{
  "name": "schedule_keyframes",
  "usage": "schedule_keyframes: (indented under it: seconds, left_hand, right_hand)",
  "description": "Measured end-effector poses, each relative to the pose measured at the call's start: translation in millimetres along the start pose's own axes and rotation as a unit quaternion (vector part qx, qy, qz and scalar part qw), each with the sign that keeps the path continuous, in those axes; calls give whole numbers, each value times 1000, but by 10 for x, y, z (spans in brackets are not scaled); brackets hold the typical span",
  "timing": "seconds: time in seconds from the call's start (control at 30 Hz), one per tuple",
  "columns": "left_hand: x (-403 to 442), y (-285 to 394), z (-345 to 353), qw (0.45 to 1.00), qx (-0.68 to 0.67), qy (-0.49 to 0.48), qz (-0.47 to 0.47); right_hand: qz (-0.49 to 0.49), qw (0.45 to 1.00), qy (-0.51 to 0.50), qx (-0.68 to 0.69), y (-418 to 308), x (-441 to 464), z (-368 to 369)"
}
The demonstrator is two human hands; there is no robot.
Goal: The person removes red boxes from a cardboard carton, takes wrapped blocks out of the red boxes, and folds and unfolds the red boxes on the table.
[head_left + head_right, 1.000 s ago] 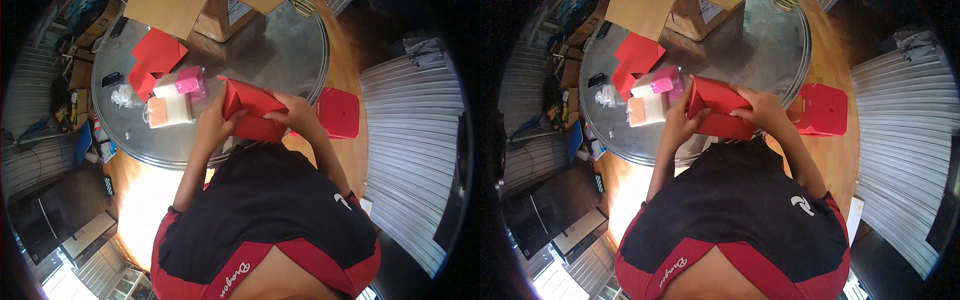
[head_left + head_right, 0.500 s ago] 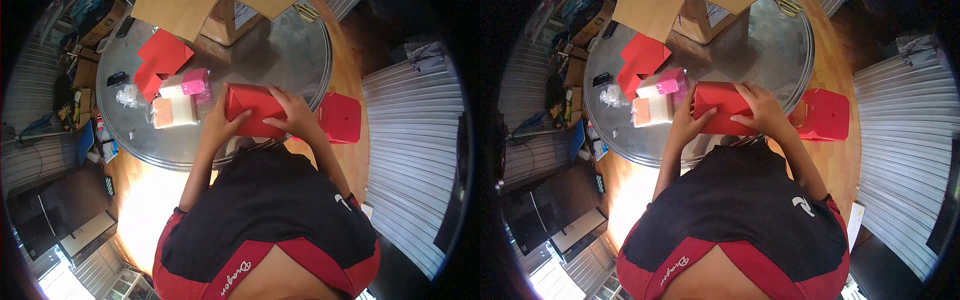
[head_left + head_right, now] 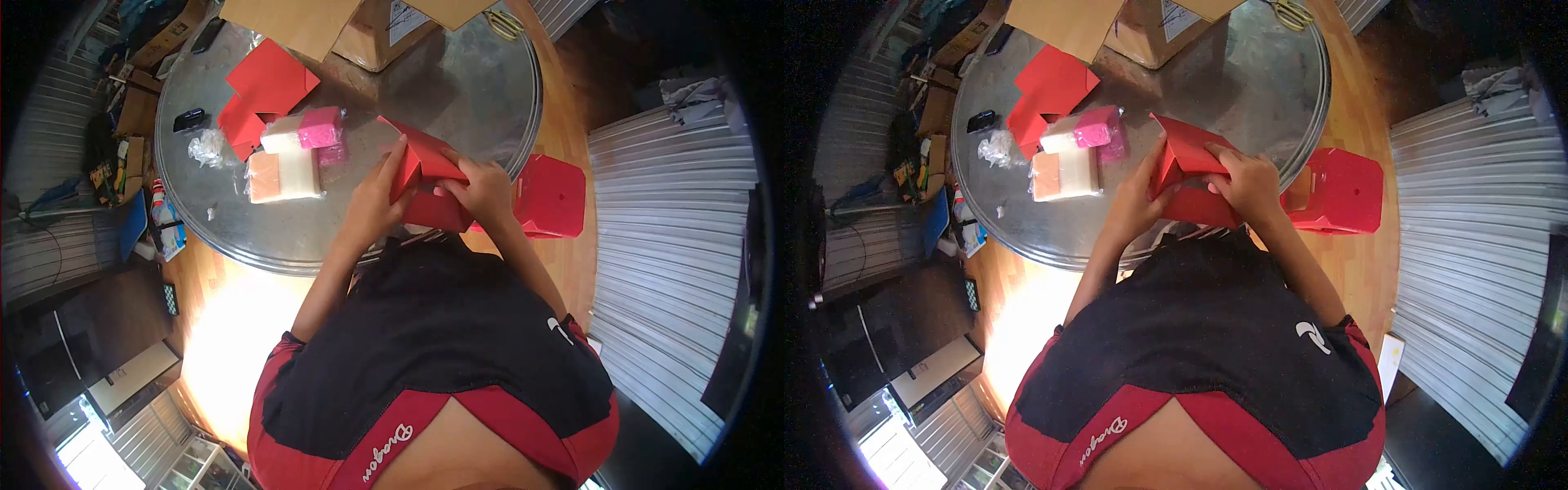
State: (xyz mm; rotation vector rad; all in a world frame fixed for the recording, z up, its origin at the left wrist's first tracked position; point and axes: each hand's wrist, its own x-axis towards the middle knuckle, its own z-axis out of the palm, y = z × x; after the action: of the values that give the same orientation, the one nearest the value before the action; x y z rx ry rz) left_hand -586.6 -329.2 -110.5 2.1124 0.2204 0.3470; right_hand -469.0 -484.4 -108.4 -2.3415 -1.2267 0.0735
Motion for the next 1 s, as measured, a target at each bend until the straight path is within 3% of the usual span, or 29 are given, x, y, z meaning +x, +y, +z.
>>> schedule_keyframes:
  seconds: [0.07, 0.27, 0.37, 0.5, 0.57, 0.6, 0.67, 0.7, 0.77, 0.9, 1.0]
  left_hand:
    - [1, 36, 17, 999, 32, 27, 9]
    - [-22, 85, 133, 994, 83, 58, -31]
    - [-14, 147, 168, 989, 84, 104, -59]
    - [18, 17, 188, 982, 85, 161, -38]
    - [39, -77, 174, 966, 114, 228, -51]
    - [46, -86, 142, 965, 114, 229, -51]
    - [53, -84, 96, 962, 103, 250, -50]
    - [53, -75, 100, 961, 102, 250, -51]
    - [42, -54, 116, 965, 110, 236, 12]
    - [2, -18, 206, 969, 88, 230, 32]
    - [-101, 70, 335, 962, 129, 227, 75]
  right_hand:
    - [-30, 996, 83, -25, 4, -10, 71]
    - [20, 993, 57, -101, -16, 6, 69]
    - [-49, 987, 131, -75, 0, 47, 112]
    - [-43, 992, 120, -6, -36, 57, 88]
    - [-36, 972, 225, -63, -113, 35, 36]
    - [-37, 972, 225, -64, -99, 5, 74]
    - [54, 974, 211, 65, -33, -91, 199]
    - [54, 974, 210, 64, -52, -112, 222]
    - [149, 947, 193, 211, -120, -121, 274]
    - [201, 916, 228, 264, -136, -63, 264]
    - [192, 927, 277, 163, 42, -48, 385]
